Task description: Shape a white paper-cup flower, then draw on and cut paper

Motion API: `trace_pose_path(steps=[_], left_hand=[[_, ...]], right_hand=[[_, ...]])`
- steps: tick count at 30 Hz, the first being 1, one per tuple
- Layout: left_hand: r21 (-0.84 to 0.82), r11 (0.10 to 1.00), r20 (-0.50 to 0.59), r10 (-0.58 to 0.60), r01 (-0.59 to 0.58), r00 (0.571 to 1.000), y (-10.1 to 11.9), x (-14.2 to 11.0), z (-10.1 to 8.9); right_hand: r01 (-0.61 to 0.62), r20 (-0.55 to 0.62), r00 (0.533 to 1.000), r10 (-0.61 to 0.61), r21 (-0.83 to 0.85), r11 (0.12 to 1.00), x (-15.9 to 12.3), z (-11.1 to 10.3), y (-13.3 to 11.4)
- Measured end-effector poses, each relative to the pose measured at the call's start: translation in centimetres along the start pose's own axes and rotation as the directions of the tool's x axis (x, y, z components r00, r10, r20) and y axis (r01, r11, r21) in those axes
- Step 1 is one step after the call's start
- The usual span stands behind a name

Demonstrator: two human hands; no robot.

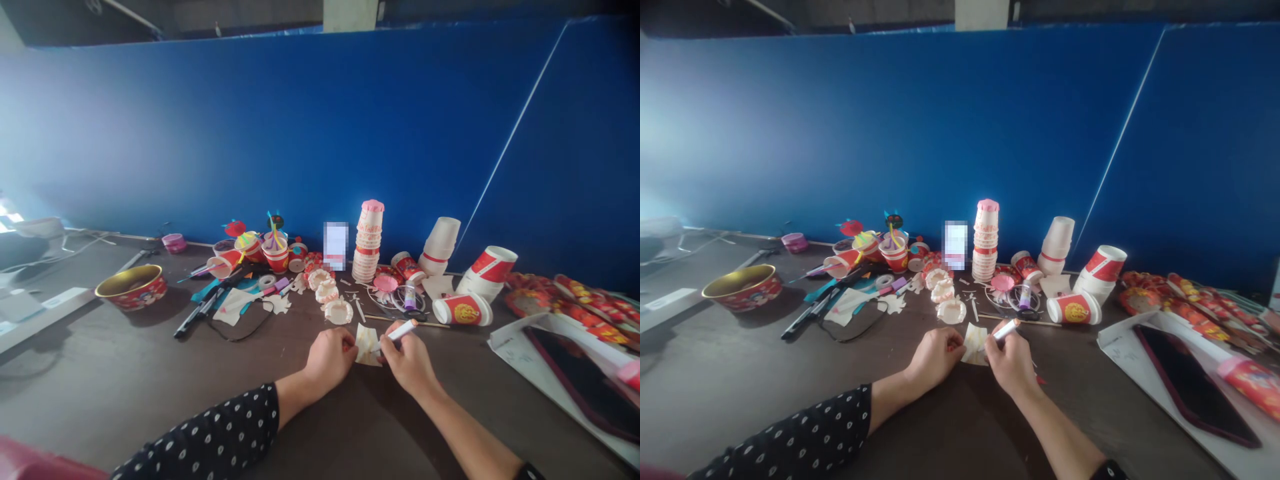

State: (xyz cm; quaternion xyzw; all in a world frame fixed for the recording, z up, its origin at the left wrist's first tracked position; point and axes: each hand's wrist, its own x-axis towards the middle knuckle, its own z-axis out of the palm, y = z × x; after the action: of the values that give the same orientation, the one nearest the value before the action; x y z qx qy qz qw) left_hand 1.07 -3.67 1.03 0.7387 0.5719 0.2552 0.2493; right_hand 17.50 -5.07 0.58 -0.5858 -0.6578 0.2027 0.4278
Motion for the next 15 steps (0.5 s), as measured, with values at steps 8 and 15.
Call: trace_pose_path(steps=[8,15], left_hand=[[0.011,1.0,0.017,-0.007,0.007,1.0,0.06,0.01,-0.04],[-0.031,0.999,-0.008,-0.01,0.01,1.0,-0.42,0.13,0.41]], right_hand=[[0.0,0.001,1.0,0.0,-0.056,0.998,0.1,0.17,0.09],[-0.051,-0.027,0.998,0.053,0.076,0.996,0.27,-0.09,0.3]])
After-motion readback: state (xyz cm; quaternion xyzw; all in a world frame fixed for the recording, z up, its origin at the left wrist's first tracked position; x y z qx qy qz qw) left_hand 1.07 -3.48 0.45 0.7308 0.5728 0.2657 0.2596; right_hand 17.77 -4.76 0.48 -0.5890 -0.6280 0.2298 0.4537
